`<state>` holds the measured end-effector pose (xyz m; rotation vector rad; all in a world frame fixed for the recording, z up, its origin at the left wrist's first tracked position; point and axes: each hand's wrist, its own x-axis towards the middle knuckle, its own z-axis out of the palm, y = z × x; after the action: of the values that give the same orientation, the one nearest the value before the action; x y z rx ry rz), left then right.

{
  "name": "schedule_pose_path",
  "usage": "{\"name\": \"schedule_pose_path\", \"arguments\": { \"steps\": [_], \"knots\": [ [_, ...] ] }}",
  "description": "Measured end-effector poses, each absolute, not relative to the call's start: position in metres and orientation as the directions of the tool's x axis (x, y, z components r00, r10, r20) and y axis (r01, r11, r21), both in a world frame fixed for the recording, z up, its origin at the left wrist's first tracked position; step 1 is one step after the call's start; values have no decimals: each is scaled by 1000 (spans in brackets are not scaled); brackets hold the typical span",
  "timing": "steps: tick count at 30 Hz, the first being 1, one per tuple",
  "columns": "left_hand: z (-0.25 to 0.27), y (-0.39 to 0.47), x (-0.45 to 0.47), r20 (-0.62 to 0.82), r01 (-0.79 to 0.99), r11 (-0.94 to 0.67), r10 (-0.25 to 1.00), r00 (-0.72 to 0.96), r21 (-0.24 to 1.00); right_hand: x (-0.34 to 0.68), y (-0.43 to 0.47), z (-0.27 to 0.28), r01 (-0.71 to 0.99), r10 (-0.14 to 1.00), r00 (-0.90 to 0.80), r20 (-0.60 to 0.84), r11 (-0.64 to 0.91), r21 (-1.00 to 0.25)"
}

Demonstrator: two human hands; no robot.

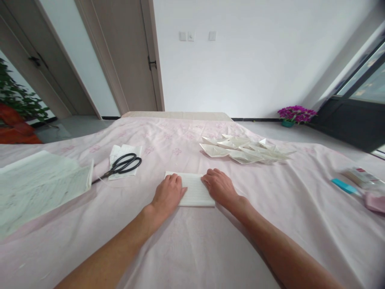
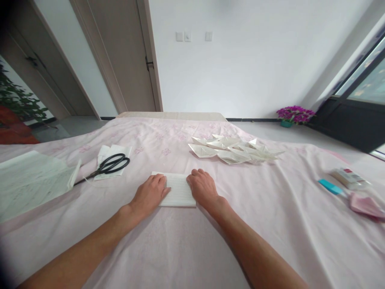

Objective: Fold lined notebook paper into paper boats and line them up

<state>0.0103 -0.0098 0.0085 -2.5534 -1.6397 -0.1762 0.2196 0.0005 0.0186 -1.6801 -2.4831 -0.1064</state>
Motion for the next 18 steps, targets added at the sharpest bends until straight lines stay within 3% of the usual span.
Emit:
{"name": "schedule_pose_path", "arguments": {
  "steps": [4,10,15,16,18],
  "knots": [
    [-5,-19,28,180,940,-341,924,337,-7,219,-4,35,924,922,-379,79,381,-20],
    [-24,-20,23,163,942,-331,934,319,53,186,-5,60,961,961,-276,-19,275,-43],
    [-23,-20,19,147,933,-355,927,345,52,135,-15,46,938,948,-281,148,304,-167],
    [-23,-20,18,146,928,-368,922,358,49,127,-19,38,902,932,-253,258,324,-286],
    [-23,-20,15,139,921,-388,915,379,43,119,-26,20,843,927,-186,325,320,-432]
  ]
}}
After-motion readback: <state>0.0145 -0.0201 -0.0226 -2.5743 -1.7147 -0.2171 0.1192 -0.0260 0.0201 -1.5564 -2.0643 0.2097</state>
